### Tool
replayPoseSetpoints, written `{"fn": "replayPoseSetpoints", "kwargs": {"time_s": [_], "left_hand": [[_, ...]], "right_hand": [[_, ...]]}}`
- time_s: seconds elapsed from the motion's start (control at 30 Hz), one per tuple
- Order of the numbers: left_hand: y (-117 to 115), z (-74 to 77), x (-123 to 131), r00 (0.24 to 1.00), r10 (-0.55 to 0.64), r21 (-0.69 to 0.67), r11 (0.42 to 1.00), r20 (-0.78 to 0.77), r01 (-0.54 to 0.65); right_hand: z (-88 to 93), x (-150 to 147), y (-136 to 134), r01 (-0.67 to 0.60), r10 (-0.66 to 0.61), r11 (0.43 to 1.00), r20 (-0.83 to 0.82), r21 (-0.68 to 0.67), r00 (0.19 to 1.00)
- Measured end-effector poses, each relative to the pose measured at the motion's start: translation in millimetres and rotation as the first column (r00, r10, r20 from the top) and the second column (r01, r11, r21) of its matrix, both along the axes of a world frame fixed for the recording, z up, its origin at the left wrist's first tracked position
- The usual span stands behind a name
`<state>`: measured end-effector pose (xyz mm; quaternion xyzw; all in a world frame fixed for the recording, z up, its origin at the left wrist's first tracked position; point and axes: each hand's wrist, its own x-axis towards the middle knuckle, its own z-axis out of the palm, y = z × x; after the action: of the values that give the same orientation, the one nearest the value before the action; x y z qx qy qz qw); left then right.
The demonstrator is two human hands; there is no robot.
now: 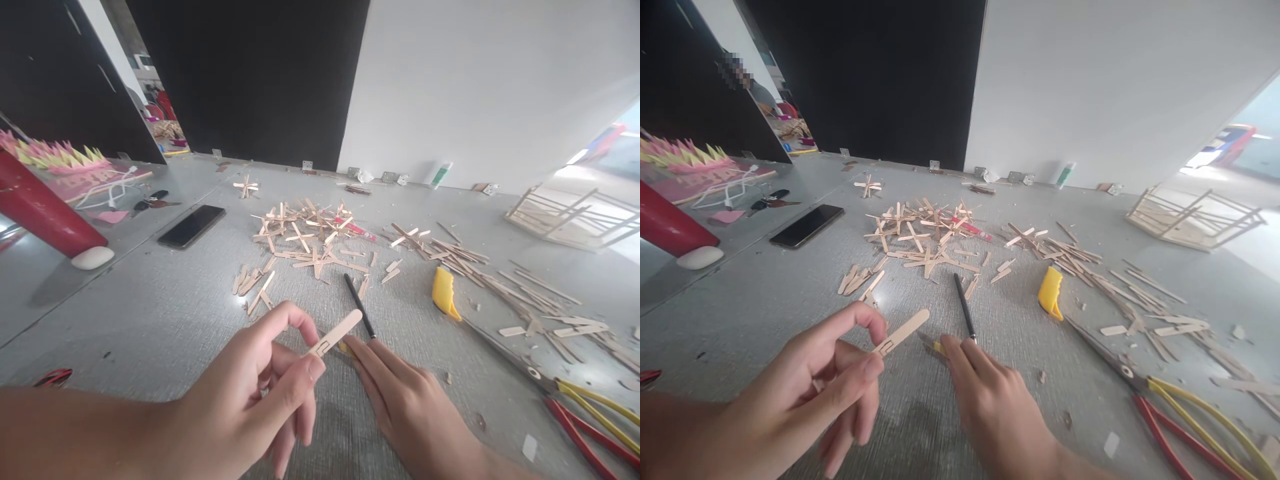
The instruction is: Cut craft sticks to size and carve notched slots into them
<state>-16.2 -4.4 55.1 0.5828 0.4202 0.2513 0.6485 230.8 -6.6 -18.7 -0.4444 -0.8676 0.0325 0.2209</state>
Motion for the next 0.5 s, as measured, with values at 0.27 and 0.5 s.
{"fn": "replayPoseSetpoints", "kwargs": {"time_s": [0.27, 0.5], "left_hand": [[-1.1, 1.5, 1.4, 1.0, 0.004, -0.017, 1.0, -0.008, -0.004], [-1.4, 0.2, 1.9, 1.0, 0.006, 0.002, 1.0, -0.005, -0.006]], "right_hand": [[-0.7, 0.0, -0.3, 0.0, 0.0, 1.0, -0.008, 0.003, 1.0], [-3.6, 2.1, -0.2, -0.013, 0.013, 0.999, -0.017, -0.046, 1.0]]}}
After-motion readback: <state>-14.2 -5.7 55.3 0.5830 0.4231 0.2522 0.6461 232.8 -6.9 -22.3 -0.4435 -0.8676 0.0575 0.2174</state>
